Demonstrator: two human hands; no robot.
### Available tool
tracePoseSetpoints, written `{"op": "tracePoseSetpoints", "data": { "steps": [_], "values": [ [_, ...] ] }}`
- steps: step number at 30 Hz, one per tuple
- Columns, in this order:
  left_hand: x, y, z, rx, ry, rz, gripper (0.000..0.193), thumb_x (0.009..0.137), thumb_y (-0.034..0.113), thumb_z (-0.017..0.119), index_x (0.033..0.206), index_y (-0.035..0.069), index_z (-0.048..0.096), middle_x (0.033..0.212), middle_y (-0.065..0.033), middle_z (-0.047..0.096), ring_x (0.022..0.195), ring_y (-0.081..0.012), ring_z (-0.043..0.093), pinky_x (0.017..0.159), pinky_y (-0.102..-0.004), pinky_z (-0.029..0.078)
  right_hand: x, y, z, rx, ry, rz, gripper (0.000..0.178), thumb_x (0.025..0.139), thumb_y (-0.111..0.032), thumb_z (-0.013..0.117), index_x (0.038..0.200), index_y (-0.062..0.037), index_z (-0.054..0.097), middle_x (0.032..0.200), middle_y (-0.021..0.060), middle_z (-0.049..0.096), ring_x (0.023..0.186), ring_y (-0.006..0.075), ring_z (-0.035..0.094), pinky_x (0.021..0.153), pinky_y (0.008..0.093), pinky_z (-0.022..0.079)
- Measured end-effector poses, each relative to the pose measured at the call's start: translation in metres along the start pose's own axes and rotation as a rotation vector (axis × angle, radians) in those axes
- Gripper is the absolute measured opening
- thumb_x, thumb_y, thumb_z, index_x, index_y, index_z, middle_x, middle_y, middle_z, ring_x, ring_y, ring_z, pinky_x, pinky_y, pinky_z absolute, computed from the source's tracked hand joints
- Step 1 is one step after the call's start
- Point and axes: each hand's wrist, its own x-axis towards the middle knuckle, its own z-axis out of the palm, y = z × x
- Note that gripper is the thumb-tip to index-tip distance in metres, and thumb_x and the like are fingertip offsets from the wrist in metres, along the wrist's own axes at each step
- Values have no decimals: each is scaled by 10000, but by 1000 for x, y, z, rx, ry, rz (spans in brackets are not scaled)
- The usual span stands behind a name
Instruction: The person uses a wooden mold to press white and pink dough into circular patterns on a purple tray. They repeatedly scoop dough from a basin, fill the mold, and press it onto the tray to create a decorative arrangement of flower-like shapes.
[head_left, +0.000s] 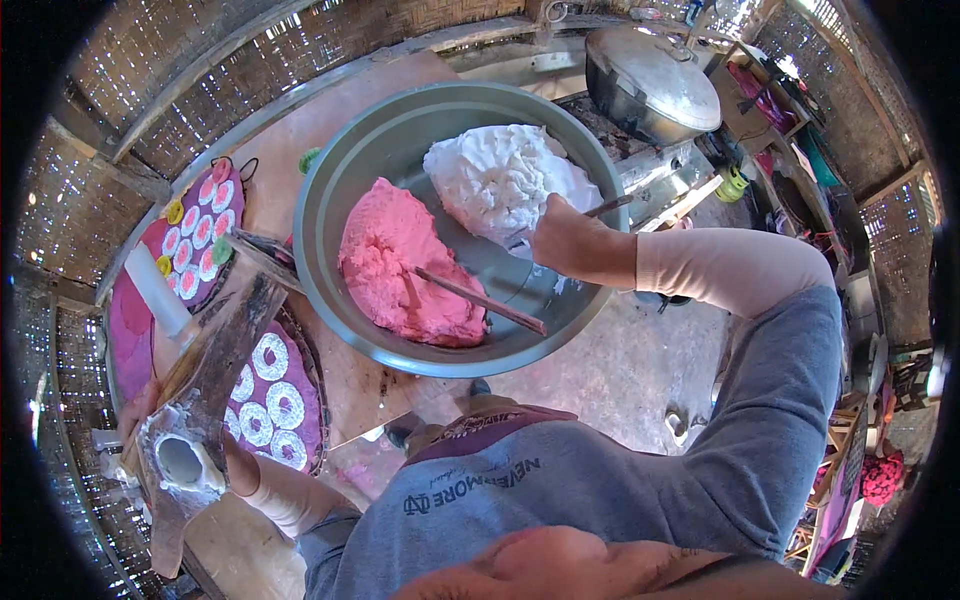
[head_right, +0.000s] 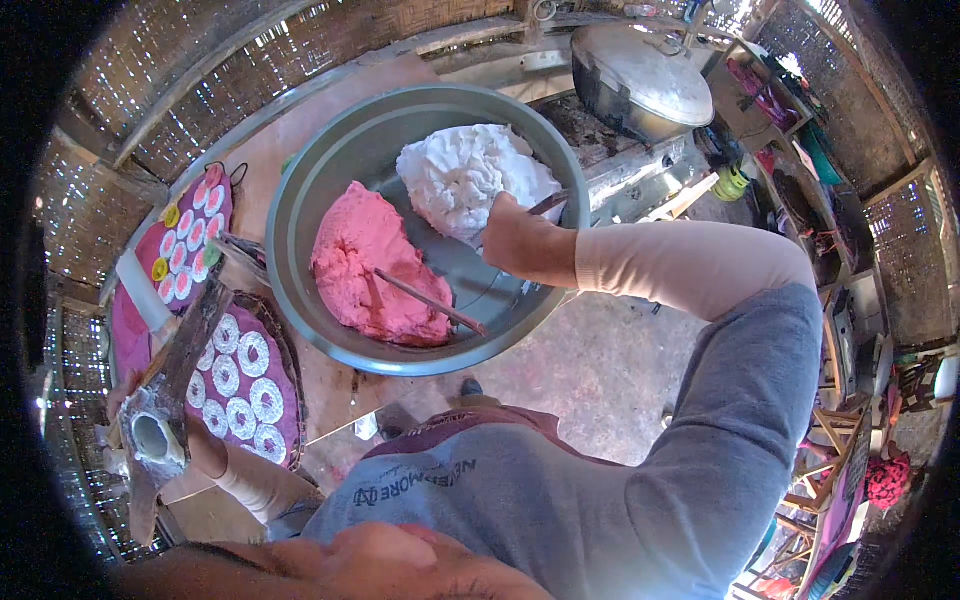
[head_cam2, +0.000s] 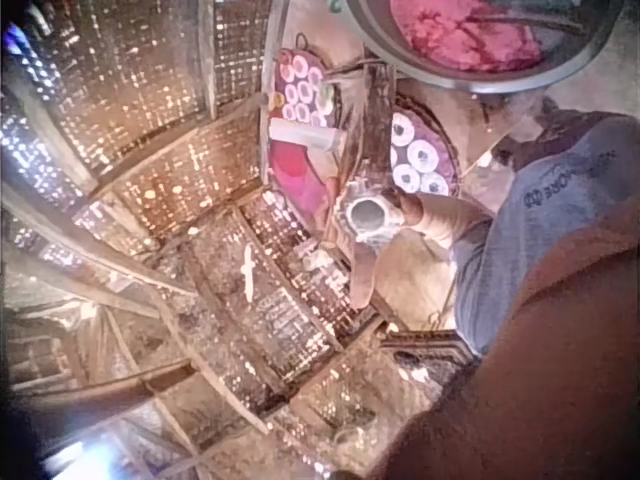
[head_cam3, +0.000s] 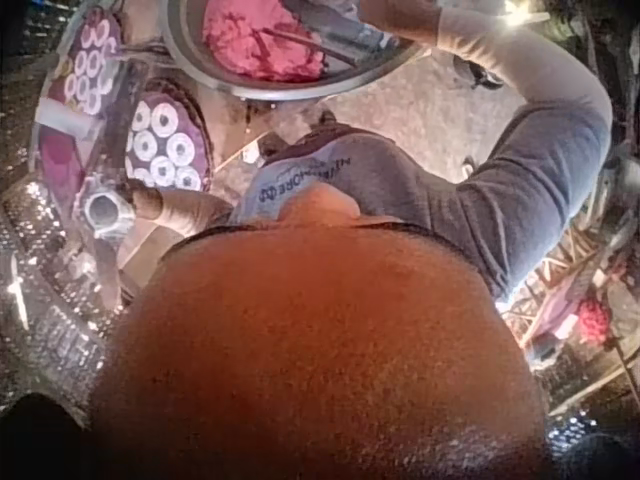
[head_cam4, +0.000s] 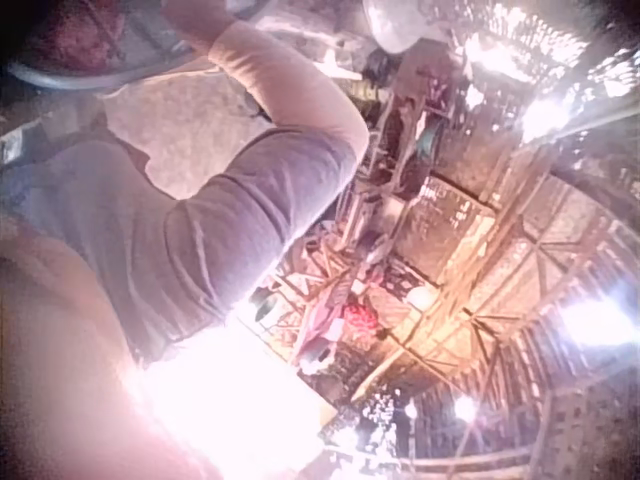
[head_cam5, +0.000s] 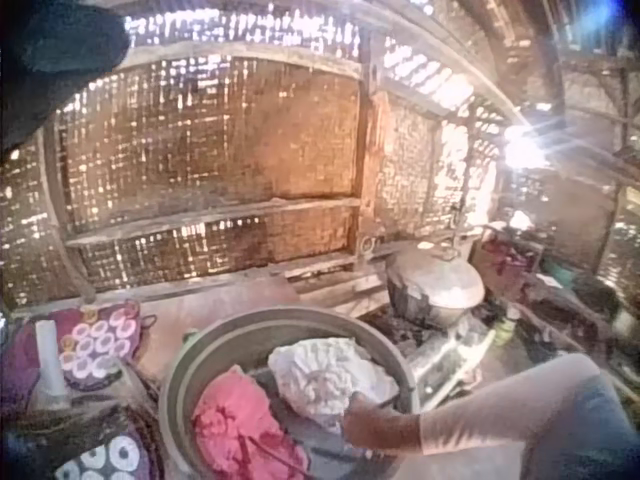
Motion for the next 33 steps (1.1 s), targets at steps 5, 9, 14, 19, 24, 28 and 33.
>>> {"op": "tracePoseSetpoints", "data": {
  "steps": [5,9,14,19,24,28,33],
  "values": [
    [3,-1,-2,-22,18,63,523,814,444,610,1004,-19,459,874,-134,537,770,-217,555,666,-315,480,-5,-3,7,129,-97,-72,90,728,-187,609,696,-158,687,698,-4,654,616,150,606,498,337,350],
    [13,10,-16,-83,-27,-13,540,792,477,600,977,-11,461,858,-135,526,753,-217,550,665,-319,479,-17,-2,6,143,-35,-59,105,696,-211,618,668,-136,685,645,37,652,606,204,634,478,358,407],
    [2,-13,-18,-167,19,28,663,727,573,609,991,-20,475,877,-137,505,785,-229,539,674,-339,476,-41,26,-22,440,-151,73,141,671,-217,617,734,-110,686,695,87,657,693,284,654,595,393,508],
    [2,-8,-8,-416,6,-18,485,703,385,697,951,-1,541,877,-108,529,805,-214,541,685,-346,471,-93,71,-91,731,-174,251,228,799,-240,569,996,-186,669,853,75,665,798,256,643,668,377,484],
    [-18,-29,27,-437,-315,-125,365,637,214,759,896,25,584,846,-77,574,780,-198,558,695,-330,451,-117,48,-164,894,444,433,233,832,-209,572,990,-49,634,851,113,662,775,272,646,667,355,479],
    [7,9,44,-594,-467,-260,311,630,160,768,869,45,605,840,-66,585,786,-189,554,703,-319,430,-99,14,-193,1009,632,400,230,835,-194,582,986,-26,626,827,128,659,741,281,650,649,330,483],
    [17,2,30,-376,-603,-68,343,640,260,694,950,121,646,869,-61,573,845,-241,524,724,-358,403,-47,-17,-232,634,708,499,170,793,-230,581,915,-163,678,727,80,649,645,281,632,572,383,480]
  ]
}}
